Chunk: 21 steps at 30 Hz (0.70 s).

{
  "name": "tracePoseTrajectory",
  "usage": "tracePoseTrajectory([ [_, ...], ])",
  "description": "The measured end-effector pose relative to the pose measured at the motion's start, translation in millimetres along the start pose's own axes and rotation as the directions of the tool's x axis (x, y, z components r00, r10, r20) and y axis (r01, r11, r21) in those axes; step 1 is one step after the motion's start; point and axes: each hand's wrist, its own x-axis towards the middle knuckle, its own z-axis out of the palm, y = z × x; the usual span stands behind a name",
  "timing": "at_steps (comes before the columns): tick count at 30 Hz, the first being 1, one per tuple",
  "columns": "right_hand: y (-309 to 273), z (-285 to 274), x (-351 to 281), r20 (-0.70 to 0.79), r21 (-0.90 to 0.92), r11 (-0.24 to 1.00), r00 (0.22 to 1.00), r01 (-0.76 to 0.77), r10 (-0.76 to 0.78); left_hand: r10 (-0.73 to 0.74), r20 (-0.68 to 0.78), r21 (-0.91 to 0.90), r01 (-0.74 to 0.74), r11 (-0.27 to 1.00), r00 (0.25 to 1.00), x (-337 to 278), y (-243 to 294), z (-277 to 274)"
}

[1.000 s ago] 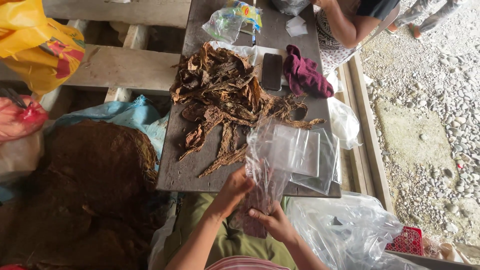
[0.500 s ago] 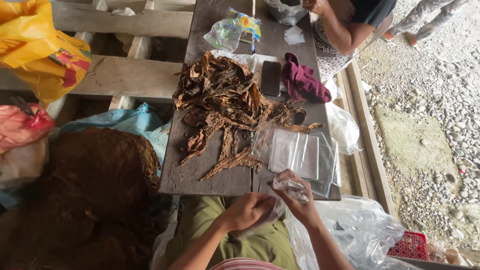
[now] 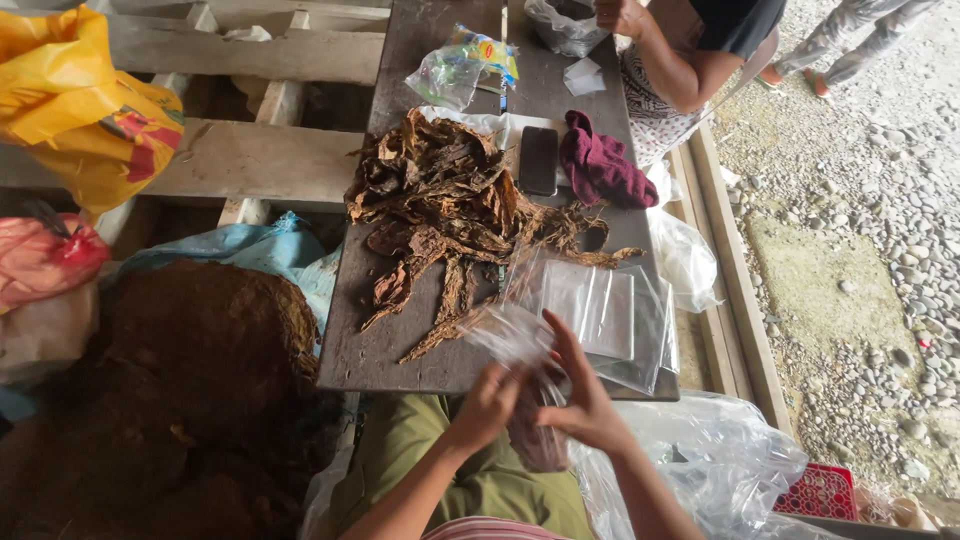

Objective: Bagging dried leaves into small plastic bags on a wooden table

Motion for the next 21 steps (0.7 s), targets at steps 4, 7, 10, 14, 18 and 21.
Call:
tracePoseTrajectory([
  [4, 48, 29, -11, -0.142, -0.699, 0.697, 0.925, 0.159, -0.353, -0.266, -0.522, 0.024, 0.326, 0.945, 0.810, 22, -46, -26],
  [7, 92, 37, -16, 0.135, -0.914, 0.333, 0.949, 0.231, -0.286, -0.544, -0.397, -0.018, 0.586, 0.810, 0.739, 46, -83, -50],
  [10, 111, 51, -14, 0.117, -0.962, 0.232, 0.985, 0.144, -0.126, -0.561, -0.381, -0.109, 0.567, 0.817, 0.735, 62, -124, -62],
  [14, 144, 64, -16, 0.035, -0.951, 0.309, 0.999, 0.033, 0.002, -0.453, -0.242, -0.282, 0.385, 0.879, 0.858, 68, -147, -66],
  [18, 164, 70, -19, 0.051, -0.962, 0.265, 0.996, 0.068, -0.071, -0.452, -0.236, -0.319, 0.371, 0.872, 0.860, 63, -149, -66],
  [21, 173, 70, -20, 0.054, -0.948, 0.310, 0.996, 0.076, -0.077, -0.460, -0.243, -0.347, 0.367, 0.863, 0.854, 65, -160, -65],
])
